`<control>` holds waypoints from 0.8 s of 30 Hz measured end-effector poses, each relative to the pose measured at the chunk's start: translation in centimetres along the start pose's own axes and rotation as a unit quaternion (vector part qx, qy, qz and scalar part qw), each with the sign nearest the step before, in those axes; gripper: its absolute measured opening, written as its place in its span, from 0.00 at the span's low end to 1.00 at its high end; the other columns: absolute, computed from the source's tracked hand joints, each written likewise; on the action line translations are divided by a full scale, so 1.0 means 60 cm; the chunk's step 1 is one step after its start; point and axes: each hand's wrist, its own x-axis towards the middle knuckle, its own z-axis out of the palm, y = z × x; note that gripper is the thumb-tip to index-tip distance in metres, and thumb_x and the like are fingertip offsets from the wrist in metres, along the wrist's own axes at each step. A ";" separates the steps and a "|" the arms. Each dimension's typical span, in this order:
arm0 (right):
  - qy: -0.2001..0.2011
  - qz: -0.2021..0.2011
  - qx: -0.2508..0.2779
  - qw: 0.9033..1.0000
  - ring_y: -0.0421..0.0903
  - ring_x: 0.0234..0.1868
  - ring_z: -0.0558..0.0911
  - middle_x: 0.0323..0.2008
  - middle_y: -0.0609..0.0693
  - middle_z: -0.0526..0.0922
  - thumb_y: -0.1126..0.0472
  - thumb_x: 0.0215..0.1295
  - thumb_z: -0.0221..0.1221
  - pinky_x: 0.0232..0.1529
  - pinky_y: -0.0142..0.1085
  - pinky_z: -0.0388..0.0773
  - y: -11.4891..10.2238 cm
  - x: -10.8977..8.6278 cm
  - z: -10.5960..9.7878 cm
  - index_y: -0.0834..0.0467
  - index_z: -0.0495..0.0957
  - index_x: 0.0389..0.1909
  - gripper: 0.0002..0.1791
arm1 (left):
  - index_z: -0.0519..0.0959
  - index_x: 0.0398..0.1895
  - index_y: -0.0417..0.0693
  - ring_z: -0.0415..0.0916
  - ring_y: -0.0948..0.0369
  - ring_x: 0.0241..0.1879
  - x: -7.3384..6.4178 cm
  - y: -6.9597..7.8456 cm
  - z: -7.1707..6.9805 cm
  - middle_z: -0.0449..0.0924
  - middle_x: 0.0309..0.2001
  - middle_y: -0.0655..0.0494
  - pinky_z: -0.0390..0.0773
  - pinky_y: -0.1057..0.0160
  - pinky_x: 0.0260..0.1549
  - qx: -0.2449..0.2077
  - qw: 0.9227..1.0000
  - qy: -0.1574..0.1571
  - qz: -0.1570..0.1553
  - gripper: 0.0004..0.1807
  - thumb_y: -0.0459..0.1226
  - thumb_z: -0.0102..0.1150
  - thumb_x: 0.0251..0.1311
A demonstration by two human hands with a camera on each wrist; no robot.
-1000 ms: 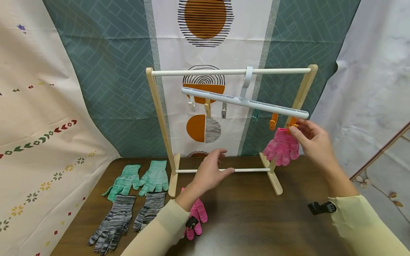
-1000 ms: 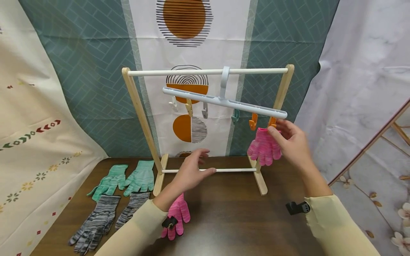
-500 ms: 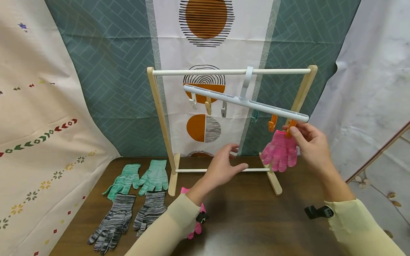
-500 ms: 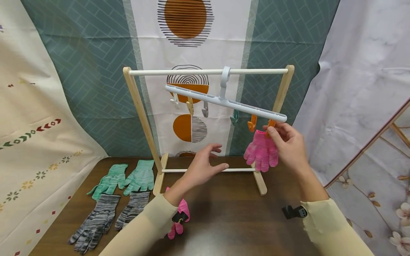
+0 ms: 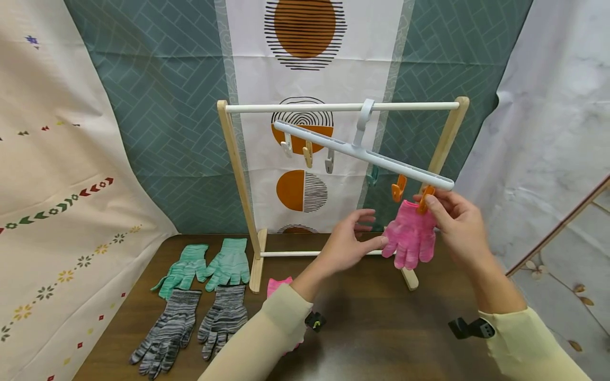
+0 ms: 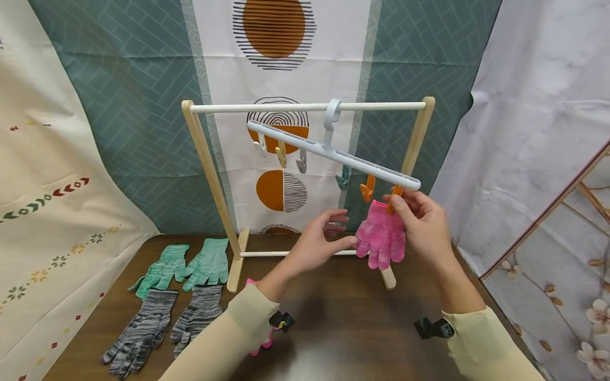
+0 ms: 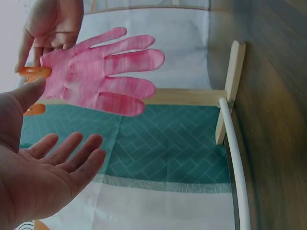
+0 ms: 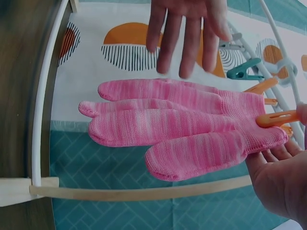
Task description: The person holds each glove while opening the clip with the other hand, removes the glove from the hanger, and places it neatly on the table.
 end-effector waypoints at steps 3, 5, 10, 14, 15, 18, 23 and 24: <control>0.001 0.003 0.007 1.000 0.41 0.53 0.84 0.51 0.46 0.90 0.54 0.81 0.60 0.46 0.27 0.82 -0.003 -0.006 0.004 0.63 0.77 0.68 0.23 | 0.71 0.76 0.48 0.80 0.52 0.63 0.007 0.003 0.008 0.80 0.66 0.53 0.78 0.56 0.63 -0.022 1.000 -0.005 0.007 0.34 0.42 0.72 0.69; 0.001 0.004 0.017 1.000 0.41 0.54 0.84 0.51 0.46 0.90 0.54 0.81 0.60 0.48 0.27 0.81 -0.005 -0.010 0.007 0.64 0.76 0.69 0.24 | 0.71 0.76 0.46 0.80 0.53 0.63 0.012 0.006 0.013 0.80 0.66 0.52 0.77 0.58 0.63 -0.037 0.999 -0.011 0.010 0.33 0.41 0.71 0.70; 0.004 0.003 0.043 0.999 0.41 0.56 0.85 0.51 0.47 0.90 0.55 0.80 0.60 0.50 0.26 0.82 -0.011 -0.017 0.013 0.65 0.76 0.69 0.25 | 0.73 0.74 0.44 0.81 0.59 0.61 0.020 0.016 0.027 0.81 0.66 0.50 0.78 0.66 0.59 -0.068 0.997 -0.021 0.017 0.31 0.42 0.69 0.72; 0.011 -0.001 0.055 0.998 0.42 0.54 0.85 0.50 0.48 0.90 0.56 0.80 0.61 0.49 0.27 0.82 -0.017 -0.021 0.021 0.65 0.77 0.68 0.23 | 0.76 0.71 0.43 0.82 0.67 0.54 0.027 0.024 0.039 0.84 0.61 0.55 0.80 0.68 0.54 -0.078 0.996 -0.023 0.026 0.28 0.42 0.69 0.72; 0.013 0.000 0.054 0.998 0.42 0.54 0.85 0.49 0.48 0.90 0.56 0.80 0.61 0.49 0.27 0.83 -0.018 -0.022 0.024 0.64 0.78 0.67 0.23 | 0.77 0.70 0.43 0.82 0.68 0.51 0.028 0.026 0.042 0.85 0.59 0.56 0.81 0.68 0.53 -0.079 0.996 -0.023 0.028 0.27 0.42 0.69 0.72; 0.021 0.004 0.052 0.998 0.42 0.54 0.85 0.49 0.48 0.90 0.55 0.79 0.62 0.50 0.27 0.82 -0.021 -0.025 0.031 0.63 0.79 0.66 0.22 | 0.79 0.68 0.42 0.83 0.68 0.44 0.031 0.031 0.048 0.87 0.54 0.59 0.83 0.68 0.48 -0.084 0.996 -0.022 0.030 0.24 0.40 0.68 0.73; 0.032 0.008 0.068 0.997 0.43 0.54 0.86 0.48 0.49 0.91 0.55 0.78 0.63 0.49 0.28 0.83 -0.024 -0.026 0.036 0.64 0.80 0.64 0.22 | 0.82 0.63 0.40 0.84 0.68 0.38 0.030 0.037 0.052 0.89 0.47 0.59 0.85 0.67 0.40 -0.101 0.995 -0.015 0.018 0.19 0.37 0.67 0.73; 0.033 0.007 0.071 0.997 0.43 0.54 0.86 0.48 0.50 0.91 0.55 0.78 0.63 0.49 0.28 0.83 -0.024 -0.026 0.036 0.65 0.80 0.64 0.22 | 0.82 0.61 0.39 0.84 0.68 0.37 0.030 0.038 0.052 0.90 0.45 0.59 0.86 0.67 0.39 -0.106 0.994 -0.015 0.014 0.18 0.37 0.67 0.73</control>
